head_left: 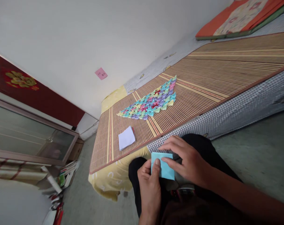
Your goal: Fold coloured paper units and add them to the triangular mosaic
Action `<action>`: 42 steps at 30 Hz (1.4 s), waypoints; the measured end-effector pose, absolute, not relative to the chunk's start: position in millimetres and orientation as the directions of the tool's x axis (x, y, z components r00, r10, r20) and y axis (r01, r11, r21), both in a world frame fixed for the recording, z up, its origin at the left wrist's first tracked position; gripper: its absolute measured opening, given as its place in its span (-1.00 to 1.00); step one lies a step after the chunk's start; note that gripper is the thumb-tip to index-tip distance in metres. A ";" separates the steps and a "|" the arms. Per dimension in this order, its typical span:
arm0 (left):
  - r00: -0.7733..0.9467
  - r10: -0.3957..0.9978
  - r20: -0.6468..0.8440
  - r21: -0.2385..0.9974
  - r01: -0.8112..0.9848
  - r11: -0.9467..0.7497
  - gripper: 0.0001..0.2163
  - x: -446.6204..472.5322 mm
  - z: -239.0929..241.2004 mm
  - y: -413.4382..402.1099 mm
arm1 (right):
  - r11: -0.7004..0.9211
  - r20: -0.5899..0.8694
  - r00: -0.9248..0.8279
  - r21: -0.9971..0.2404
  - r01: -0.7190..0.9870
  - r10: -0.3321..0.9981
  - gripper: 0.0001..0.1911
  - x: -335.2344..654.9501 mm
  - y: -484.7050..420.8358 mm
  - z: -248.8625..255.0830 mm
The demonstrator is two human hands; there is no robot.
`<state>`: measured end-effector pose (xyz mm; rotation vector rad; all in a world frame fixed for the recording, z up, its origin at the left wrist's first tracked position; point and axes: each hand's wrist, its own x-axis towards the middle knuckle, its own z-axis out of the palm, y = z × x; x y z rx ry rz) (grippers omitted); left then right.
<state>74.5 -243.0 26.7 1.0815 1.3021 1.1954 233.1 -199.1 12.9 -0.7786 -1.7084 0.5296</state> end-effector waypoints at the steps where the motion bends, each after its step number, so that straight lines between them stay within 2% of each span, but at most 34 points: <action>1: -0.060 0.992 -0.108 0.994 -0.017 0.107 -0.72 74.1 27.2 -243.5 | 0.628 0.603 -0.179 -0.761 0.164 0.778 -0.82 236.3 -197.7 13.8; 3: -0.027 0.994 -0.105 0.994 -0.009 0.105 -0.72 73.3 28.3 -243.9 | 0.510 0.483 -0.249 -0.859 0.050 0.839 -0.89 241.5 -195.4 15.2; 5: 0.000 0.994 -0.107 0.994 -0.004 0.107 -0.72 72.5 29.7 -243.7 | 0.424 0.413 -0.284 -0.905 -0.027 0.865 -0.96 244.2 -194.5 15.8; 6: 0.010 0.993 -0.116 0.993 0.002 0.116 -0.72 72.4 30.6 -243.5 | 0.396 0.394 -0.287 -0.917 -0.056 0.873 -0.93 244.5 -194.4 16.0; 11: 0.003 0.985 -0.170 0.985 0.038 0.170 -0.75 75.5 34.8 -241.6 | 0.319 0.350 -0.249 -0.935 -0.156 0.903 -0.88 238.8 -196.0 16.0; 16: -0.011 0.986 -0.164 0.986 0.035 0.165 -0.74 77.3 36.2 -240.1 | 0.307 0.342 -0.220 -0.935 -0.178 0.914 -0.88 234.3 -196.8 14.9; 24: 0.006 0.984 -0.178 0.983 0.049 0.178 -0.79 68.8 33.8 -239.3 | 0.421 0.418 -0.298 -0.905 -0.055 0.858 -0.88 241.0 -199.3 19.7; 30: -0.059 0.987 -0.147 0.980 -0.145 0.137 -0.80 64.8 31.7 -232.5 | 0.671 0.631 -0.263 -0.736 0.095 0.730 -0.84 235.9 -203.3 20.2; 36: -0.117 0.977 -0.176 0.954 -0.264 0.141 -0.73 67.4 36.6 -233.3 | 0.734 0.687 -0.265 -0.656 0.175 0.677 -0.79 233.4 -202.3 18.5; 42: 0.031 0.974 -0.226 0.934 -0.278 0.225 -0.60 59.3 46.3 -236.6 | 0.768 0.714 -0.285 -0.590 0.248 0.640 -0.80 238.4 -200.1 17.9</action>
